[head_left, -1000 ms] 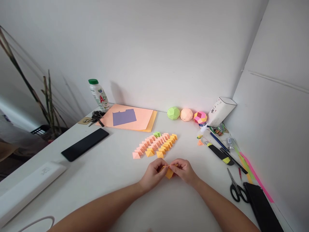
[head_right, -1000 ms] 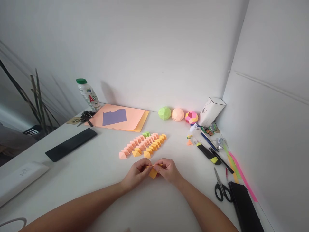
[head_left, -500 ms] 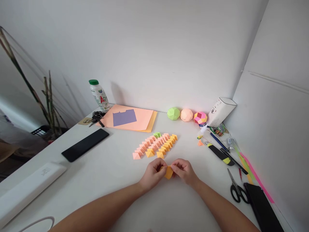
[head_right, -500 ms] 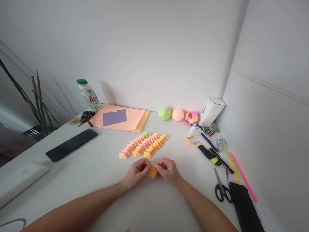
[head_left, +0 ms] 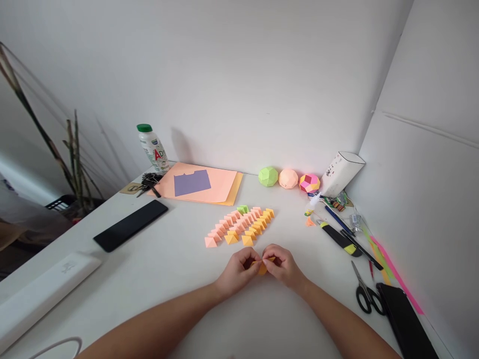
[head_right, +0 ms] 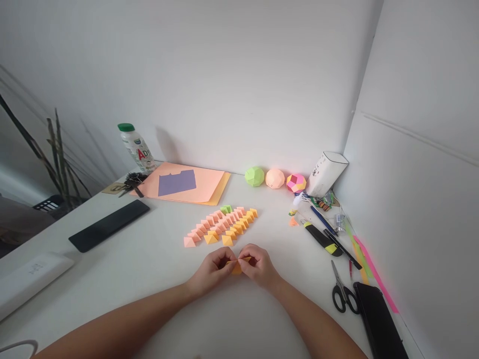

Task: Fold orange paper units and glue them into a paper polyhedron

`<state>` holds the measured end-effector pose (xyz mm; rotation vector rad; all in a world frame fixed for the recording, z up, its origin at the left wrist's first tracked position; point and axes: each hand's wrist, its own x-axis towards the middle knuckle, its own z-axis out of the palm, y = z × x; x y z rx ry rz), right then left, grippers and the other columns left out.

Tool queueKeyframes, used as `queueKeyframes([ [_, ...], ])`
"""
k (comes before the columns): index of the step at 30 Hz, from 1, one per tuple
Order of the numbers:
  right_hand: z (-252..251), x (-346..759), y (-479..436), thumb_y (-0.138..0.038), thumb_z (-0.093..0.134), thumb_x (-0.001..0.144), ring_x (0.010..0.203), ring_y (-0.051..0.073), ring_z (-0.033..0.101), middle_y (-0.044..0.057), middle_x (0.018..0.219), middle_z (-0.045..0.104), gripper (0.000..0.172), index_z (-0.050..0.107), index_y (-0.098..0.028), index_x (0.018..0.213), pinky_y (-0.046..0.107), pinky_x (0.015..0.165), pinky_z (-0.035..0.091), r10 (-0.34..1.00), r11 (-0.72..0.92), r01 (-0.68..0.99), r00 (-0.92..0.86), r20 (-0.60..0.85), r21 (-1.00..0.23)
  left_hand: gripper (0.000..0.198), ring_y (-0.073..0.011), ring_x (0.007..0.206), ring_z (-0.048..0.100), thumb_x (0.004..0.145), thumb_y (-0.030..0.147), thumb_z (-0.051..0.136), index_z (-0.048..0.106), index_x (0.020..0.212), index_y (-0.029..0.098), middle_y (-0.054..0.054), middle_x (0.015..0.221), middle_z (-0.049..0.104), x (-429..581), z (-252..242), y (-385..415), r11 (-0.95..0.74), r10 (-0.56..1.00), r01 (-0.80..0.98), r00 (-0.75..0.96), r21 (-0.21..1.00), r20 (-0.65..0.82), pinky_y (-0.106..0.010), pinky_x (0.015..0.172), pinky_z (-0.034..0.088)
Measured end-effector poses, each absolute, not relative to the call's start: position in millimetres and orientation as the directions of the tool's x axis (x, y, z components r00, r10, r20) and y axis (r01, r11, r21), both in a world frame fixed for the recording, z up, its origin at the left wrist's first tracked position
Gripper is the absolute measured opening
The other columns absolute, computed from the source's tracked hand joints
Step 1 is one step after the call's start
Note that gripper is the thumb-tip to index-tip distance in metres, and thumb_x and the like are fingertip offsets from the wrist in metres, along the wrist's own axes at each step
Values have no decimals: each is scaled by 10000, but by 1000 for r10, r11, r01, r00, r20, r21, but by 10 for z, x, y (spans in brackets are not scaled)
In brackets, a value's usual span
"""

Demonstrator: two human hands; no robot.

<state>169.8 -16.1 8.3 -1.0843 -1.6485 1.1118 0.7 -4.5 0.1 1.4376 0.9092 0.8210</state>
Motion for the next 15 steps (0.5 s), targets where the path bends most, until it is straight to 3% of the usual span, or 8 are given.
queueKeyframes([
  [4, 102, 1698, -168, -164, 548, 710, 554, 120, 465, -4, 629, 517, 103, 533, -182, 609, 239, 494, 367, 968, 136, 188, -236, 90, -973, 123, -96, 573, 401, 755, 240, 544, 500, 667, 167, 22, 645, 485, 2, -20, -49, 1, 901, 63, 433, 998, -28, -220, 535, 328],
  [9, 64, 1763, -129, -216, 530, 727, 427, 105, 450, -45, 482, 499, 96, 505, -192, 637, 230, 433, 363, 990, -72, 15, -117, -73, -997, 177, -87, 544, 394, 766, 307, 555, 475, 682, 173, 41, 609, 447, -19, -56, -27, 128, 911, -64, 402, 990, -92, -211, 509, 316],
  [12, 58, 1783, -109, -276, 520, 769, 433, 101, 475, -44, 530, 527, 126, 488, -198, 676, 218, 421, 359, 993, -85, -71, -88, -78, -994, 211, -86, 549, 405, 763, 343, 571, 475, 687, 172, 40, 616, 452, -16, -59, -8, 172, 920, -112, 374, 979, -119, -210, 514, 323],
  [15, 70, 1770, -120, -341, 576, 772, 480, 101, 504, -49, 587, 534, 154, 515, -199, 776, 222, 459, 389, 984, -90, -40, -158, -83, -995, 232, -92, 563, 426, 762, 369, 580, 483, 692, 170, 34, 623, 469, -10, -70, -3, 167, 915, -123, 389, 978, -107, -216, 530, 339],
])
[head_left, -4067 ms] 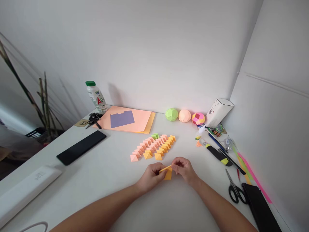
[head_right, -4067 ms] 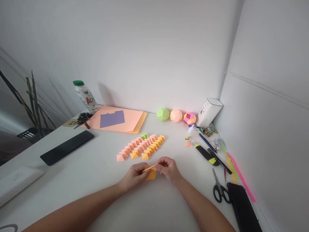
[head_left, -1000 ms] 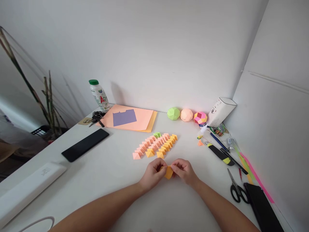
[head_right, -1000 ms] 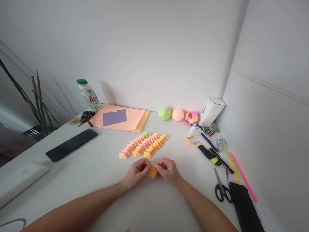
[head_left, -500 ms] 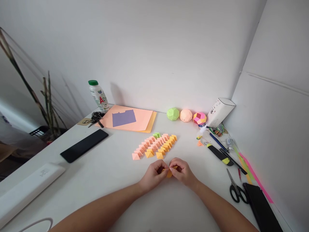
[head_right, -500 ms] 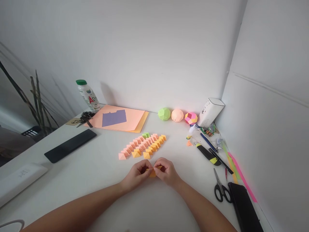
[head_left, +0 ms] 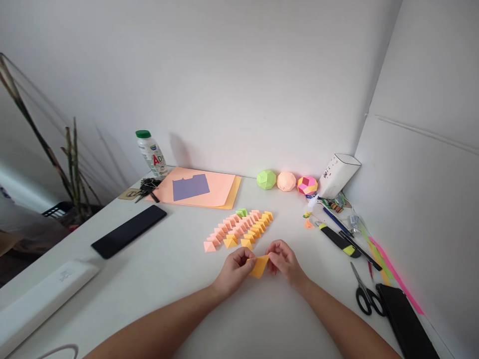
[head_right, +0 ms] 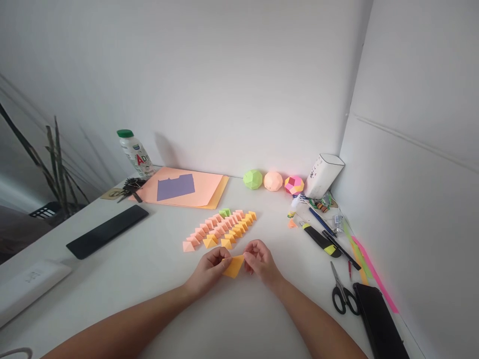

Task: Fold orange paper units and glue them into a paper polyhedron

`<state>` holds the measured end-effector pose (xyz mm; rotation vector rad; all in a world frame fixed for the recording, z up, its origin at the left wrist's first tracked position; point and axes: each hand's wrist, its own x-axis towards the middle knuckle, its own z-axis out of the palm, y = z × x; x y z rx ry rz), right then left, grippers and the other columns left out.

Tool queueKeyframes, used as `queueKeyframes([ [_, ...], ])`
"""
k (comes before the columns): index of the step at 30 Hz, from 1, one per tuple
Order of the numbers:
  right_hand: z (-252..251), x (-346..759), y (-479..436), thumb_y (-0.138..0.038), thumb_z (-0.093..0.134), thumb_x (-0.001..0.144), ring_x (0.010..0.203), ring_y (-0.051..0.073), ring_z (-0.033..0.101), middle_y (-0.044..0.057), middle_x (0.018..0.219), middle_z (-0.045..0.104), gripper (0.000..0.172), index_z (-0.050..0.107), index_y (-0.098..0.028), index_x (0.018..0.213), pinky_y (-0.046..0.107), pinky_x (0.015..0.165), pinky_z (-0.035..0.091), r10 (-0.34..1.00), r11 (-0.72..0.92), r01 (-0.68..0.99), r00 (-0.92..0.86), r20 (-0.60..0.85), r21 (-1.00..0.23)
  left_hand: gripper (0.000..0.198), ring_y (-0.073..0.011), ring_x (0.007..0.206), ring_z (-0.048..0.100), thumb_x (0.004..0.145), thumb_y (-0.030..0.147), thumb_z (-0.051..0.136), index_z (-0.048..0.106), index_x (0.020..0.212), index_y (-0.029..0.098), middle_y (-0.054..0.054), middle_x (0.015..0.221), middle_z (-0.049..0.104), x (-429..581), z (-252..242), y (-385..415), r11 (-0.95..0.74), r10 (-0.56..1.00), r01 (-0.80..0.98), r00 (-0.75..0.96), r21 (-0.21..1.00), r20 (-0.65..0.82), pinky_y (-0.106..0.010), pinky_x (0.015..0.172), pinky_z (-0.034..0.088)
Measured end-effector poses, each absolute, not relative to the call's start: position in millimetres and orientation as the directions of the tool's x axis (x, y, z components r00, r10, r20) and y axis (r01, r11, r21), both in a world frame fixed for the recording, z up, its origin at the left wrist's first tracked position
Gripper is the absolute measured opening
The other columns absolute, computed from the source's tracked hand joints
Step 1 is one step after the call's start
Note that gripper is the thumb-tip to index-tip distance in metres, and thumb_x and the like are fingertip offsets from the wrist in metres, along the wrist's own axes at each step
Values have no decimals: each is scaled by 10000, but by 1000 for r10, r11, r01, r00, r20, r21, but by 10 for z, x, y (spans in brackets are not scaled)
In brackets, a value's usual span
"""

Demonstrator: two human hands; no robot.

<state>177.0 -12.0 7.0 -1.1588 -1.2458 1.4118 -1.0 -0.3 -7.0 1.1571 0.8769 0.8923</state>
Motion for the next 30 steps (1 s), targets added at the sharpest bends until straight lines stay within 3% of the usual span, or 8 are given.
queueKeyframes([
  [4, 77, 1746, -142, -385, 627, 750, 497, 97, 492, -42, 566, 532, 227, 545, -177, 712, 237, 499, 402, 971, -102, 51, -212, -110, -994, 253, -105, 586, 451, 755, 392, 586, 486, 686, 171, 25, 634, 486, -11, -61, -17, 171, 908, -119, 404, 978, -110, -228, 555, 358],
  [12, 90, 1764, -133, -416, 647, 722, 451, 100, 489, -47, 506, 539, 269, 524, -183, 668, 242, 476, 395, 979, -154, 0, -138, -153, -988, 258, -67, 486, 352, 737, 388, 594, 459, 665, 180, 68, 575, 409, -14, -27, -14, 246, 929, -174, 322, 954, -181, -196, 462, 272],
  [16, 65, 1780, -117, -414, 636, 745, 452, 101, 506, -46, 522, 553, 256, 537, -180, 711, 237, 465, 403, 981, -138, -21, -143, -134, -990, 274, -60, 427, 360, 783, 451, 547, 450, 733, 200, 80, 570, 428, -12, -46, -19, 292, 924, -249, 323, 923, -205, -195, 427, 262],
  [22, -18, 1785, -96, -397, 661, 734, 489, 116, 547, -30, 568, 593, 244, 581, -173, 788, 242, 462, 420, 987, -93, -61, -134, -84, -994, 367, -103, 432, 449, 806, 527, 485, 555, 918, 185, 57, 500, 500, -23, -36, -29, 307, 894, -159, 387, 938, -227, -226, 445, 331],
  [30, -31, 1788, -95, -365, 688, 706, 510, 108, 544, -31, 619, 581, 247, 604, -178, 843, 228, 457, 402, 989, -97, -33, -117, -92, -995, 429, -80, 413, 390, 726, 521, 595, 617, 937, 149, 63, 493, 462, -17, -20, 5, 304, 899, -167, 376, 938, -225, -219, 426, 268],
])
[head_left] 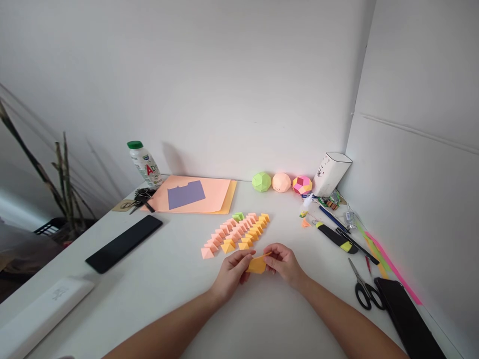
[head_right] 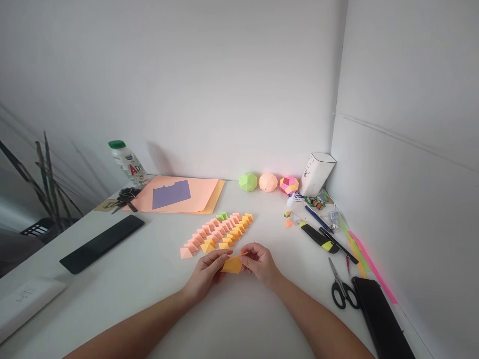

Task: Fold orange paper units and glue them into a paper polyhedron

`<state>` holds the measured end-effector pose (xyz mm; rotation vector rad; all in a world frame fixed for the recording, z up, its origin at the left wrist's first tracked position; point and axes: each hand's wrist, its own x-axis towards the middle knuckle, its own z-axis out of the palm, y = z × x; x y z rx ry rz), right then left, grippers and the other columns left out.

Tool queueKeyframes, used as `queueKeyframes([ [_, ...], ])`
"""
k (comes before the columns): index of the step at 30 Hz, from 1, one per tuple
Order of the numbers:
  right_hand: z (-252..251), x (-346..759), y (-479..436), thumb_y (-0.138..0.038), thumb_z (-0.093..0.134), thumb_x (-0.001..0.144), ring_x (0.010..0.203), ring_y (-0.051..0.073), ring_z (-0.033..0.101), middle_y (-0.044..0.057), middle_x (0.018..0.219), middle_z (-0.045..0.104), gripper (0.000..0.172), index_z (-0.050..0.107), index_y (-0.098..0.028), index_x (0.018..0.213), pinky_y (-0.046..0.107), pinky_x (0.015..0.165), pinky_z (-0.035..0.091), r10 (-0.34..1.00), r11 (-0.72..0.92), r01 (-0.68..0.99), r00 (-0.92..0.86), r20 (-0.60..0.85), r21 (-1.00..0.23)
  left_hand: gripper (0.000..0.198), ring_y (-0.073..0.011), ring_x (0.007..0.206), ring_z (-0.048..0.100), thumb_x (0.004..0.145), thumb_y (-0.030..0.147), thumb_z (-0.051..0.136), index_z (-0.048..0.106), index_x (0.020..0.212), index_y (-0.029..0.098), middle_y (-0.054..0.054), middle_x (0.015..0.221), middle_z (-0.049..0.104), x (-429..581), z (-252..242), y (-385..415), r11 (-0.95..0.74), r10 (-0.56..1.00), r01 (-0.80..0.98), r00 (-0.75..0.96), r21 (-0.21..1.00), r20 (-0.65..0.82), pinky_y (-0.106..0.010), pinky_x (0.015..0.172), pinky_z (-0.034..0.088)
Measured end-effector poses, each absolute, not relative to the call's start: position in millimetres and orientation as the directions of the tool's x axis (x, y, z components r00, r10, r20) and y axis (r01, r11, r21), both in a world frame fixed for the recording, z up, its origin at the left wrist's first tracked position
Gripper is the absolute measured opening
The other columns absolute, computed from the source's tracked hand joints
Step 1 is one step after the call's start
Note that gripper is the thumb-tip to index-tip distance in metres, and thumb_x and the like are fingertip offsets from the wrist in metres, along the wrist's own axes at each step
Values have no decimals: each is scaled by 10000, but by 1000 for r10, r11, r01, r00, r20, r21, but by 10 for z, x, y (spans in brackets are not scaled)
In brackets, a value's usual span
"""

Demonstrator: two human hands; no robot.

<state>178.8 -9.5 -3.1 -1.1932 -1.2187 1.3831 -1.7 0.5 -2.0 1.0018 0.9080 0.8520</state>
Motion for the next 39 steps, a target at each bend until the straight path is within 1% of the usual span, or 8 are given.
queueKeyframes([
  [9, -35, 1792, -97, -412, 667, 715, 478, 80, 480, -43, 635, 515, 316, 620, -186, 930, 217, 444, 390, 981, -152, -37, -130, -146, -988, 381, -81, 496, 391, 637, 420, 707, 641, 926, 181, 61, 568, 432, -20, -19, 3, 240, 918, -215, 366, 947, -150, -235, 491, 335],
  [15, -44, 1812, -107, -365, 689, 713, 576, 91, 481, -52, 639, 468, 318, 623, -200, 976, 218, 529, 418, 965, -169, -39, -208, -158, -985, 337, -103, 580, 445, 672, 396, 695, 657, 937, 190, 31, 629, 489, -17, -10, -17, 210, 868, -133, 482, 969, -122, -252, 562, 393],
  [20, -2, 1800, -122, -425, 656, 733, 591, 102, 492, -33, 692, 505, 358, 605, -208, 1013, 229, 540, 420, 958, -179, -38, -236, -165, -983, 264, -110, 613, 462, 677, 391, 695, 670, 856, 198, 13, 688, 520, -5, -59, -9, 145, 907, -169, 416, 975, -62, -250, 574, 411],
  [22, 34, 1784, -136, -451, 624, 755, 567, 98, 468, -29, 690, 505, 326, 603, -200, 964, 221, 510, 391, 952, -168, -5, -260, -161, -986, 273, -115, 634, 478, 664, 391, 706, 670, 852, 197, 7, 717, 526, -1, -79, -1, 131, 921, -199, 387, 971, -45, -256, 593, 425],
  [26, 81, 1769, -154, -472, 573, 791, 538, 91, 388, -39, 615, 430, 305, 566, -174, 726, 221, 509, 346, 943, -84, 69, -316, -102, -994, 305, -113, 632, 484, 657, 398, 714, 661, 878, 196, 5, 717, 536, 1, -101, 7, 163, 916, -213, 394, 963, -68, -263, 604, 432],
  [30, 68, 1786, -144, -473, 579, 783, 532, 90, 372, -43, 597, 401, 325, 521, -176, 665, 220, 504, 329, 941, -86, 52, -325, -98, -995, 279, -95, 578, 445, 665, 370, 716, 662, 871, 189, 35, 620, 490, -11, -82, -2, 162, 919, -182, 386, 970, -82, -241, 566, 403],
  [36, 8, 1807, -127, -427, 627, 755, 521, 87, 371, -45, 588, 412, 320, 483, -175, 621, 218, 493, 308, 931, -109, 28, -348, -112, -994, 445, -170, 823, 556, 714, 315, 692, 552, 1130, 237, -42, 942, 586, -43, -6, -32, 272, 804, -232, 589, 934, -88, -308, 695, 461],
  [39, 5, 1804, -128, -447, 643, 732, 514, 88, 358, -52, 576, 399, 345, 464, -180, 606, 223, 493, 298, 928, -119, 25, -353, -120, -993, 445, -164, 804, 550, 740, 320, 669, 525, 1151, 232, -29, 898, 568, -53, -17, -30, 267, 802, -220, 590, 938, -90, -313, 698, 458],
])
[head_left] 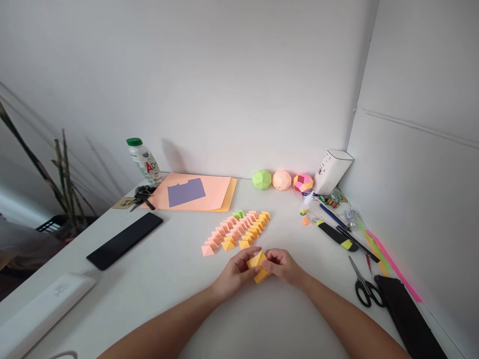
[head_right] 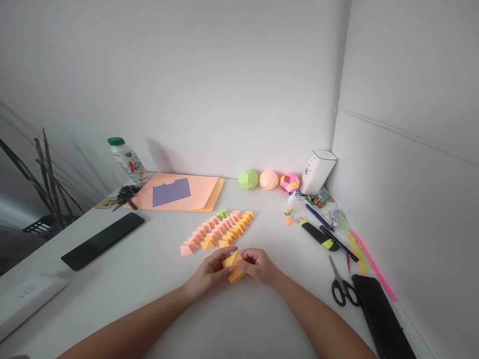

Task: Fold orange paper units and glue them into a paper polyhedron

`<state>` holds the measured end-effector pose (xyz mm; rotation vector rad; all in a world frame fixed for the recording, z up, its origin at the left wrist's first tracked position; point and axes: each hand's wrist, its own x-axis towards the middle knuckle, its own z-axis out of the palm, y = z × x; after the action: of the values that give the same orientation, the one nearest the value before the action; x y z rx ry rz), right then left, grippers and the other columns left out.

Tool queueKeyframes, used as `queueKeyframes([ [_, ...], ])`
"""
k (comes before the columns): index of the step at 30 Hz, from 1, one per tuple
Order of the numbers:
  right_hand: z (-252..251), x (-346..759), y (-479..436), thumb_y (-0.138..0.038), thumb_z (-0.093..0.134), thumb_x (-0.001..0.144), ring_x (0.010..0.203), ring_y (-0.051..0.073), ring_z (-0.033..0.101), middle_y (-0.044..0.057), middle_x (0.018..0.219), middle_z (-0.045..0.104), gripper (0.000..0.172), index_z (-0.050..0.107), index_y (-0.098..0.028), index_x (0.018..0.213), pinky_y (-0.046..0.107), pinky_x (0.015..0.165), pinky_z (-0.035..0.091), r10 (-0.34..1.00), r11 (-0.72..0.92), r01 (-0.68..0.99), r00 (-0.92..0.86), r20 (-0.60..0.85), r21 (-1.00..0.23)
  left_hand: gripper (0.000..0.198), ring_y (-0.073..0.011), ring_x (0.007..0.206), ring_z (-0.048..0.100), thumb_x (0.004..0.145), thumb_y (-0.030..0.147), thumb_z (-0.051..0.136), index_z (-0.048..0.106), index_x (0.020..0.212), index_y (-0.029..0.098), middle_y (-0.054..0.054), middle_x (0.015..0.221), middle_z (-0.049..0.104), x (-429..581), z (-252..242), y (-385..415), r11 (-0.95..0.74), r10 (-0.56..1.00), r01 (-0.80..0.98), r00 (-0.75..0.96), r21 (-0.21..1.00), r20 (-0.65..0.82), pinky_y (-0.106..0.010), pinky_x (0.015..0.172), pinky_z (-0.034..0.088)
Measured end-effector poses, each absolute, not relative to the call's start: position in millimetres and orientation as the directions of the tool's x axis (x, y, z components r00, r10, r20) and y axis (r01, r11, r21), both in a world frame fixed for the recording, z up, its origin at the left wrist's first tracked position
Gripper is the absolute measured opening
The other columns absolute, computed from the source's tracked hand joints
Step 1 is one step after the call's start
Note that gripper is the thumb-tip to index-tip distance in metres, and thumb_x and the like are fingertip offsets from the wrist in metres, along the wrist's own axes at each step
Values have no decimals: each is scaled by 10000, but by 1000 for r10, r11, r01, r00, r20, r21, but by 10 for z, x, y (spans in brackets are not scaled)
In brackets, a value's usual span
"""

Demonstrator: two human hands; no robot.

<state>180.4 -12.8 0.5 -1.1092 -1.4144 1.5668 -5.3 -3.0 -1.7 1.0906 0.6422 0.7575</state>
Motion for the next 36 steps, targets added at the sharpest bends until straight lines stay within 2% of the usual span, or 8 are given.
queueKeyframes([
  [5, 30, 1798, -127, -466, 647, 723, 527, 91, 370, -44, 604, 424, 349, 480, -179, 619, 232, 504, 305, 936, -110, 12, -335, -107, -994, 437, -154, 798, 529, 767, 331, 640, 493, 1168, 241, -6, 867, 511, -64, -42, -23, 264, 799, -204, 593, 943, -96, -314, 704, 448],
  [10, -17, 1813, -120, -429, 648, 742, 525, 85, 357, -44, 596, 421, 340, 471, -171, 610, 225, 493, 293, 927, -74, 40, -366, -84, -996, 501, -158, 842, 497, 790, 331, 618, 396, 1238, 293, -6, 909, 458, -64, -46, -34, 204, 769, -224, 639, 953, -14, -307, 701, 429],
  [16, -40, 1827, -120, -378, 661, 748, 552, 92, 399, -30, 625, 468, 275, 519, -161, 655, 227, 509, 321, 916, -69, 9, -397, -67, -998, 233, -125, 760, 482, 814, 322, 593, 427, 952, 235, 7, 872, 457, -50, -37, -31, 202, 765, -287, 643, 937, 32, -274, 648, 411],
  [19, -13, 1817, -124, -349, 692, 721, 594, 101, 434, -19, 694, 499, 238, 541, -166, 708, 232, 536, 348, 903, -66, -10, -425, -55, -998, 254, -115, 723, 479, 813, 331, 593, 380, 912, 235, 20, 844, 451, -34, -13, -37, 208, 783, -310, 621, 928, 31, -265, 621, 411],
  [24, -7, 1812, -119, -335, 669, 743, 592, 95, 413, -15, 711, 494, 225, 533, -164, 689, 230, 531, 332, 918, -36, 24, -395, -43, -999, 290, -98, 681, 476, 816, 340, 587, 321, 878, 243, 36, 815, 459, -11, 10, -47, 222, 804, -326, 595, 919, 17, -254, 601, 405],
  [32, -16, 1836, -113, -392, 666, 735, 518, 87, 420, -42, 586, 473, 265, 544, -159, 705, 222, 492, 330, 932, -161, -23, -334, -144, -987, 290, -113, 721, 507, 787, 371, 615, 397, 913, 228, 20, 804, 497, -26, -2, -53, 230, 773, -267, 634, 936, -9, -262, 634, 412],
  [36, -24, 1842, -108, -381, 708, 695, 501, 84, 430, -50, 578, 479, 276, 537, -165, 707, 217, 478, 330, 944, -166, -48, -298, -145, -985, 306, -110, 704, 525, 754, 350, 656, 428, 914, 223, 25, 783, 517, -6, -14, -40, 217, 812, -279, 583, 935, -15, -258, 638, 430],
])
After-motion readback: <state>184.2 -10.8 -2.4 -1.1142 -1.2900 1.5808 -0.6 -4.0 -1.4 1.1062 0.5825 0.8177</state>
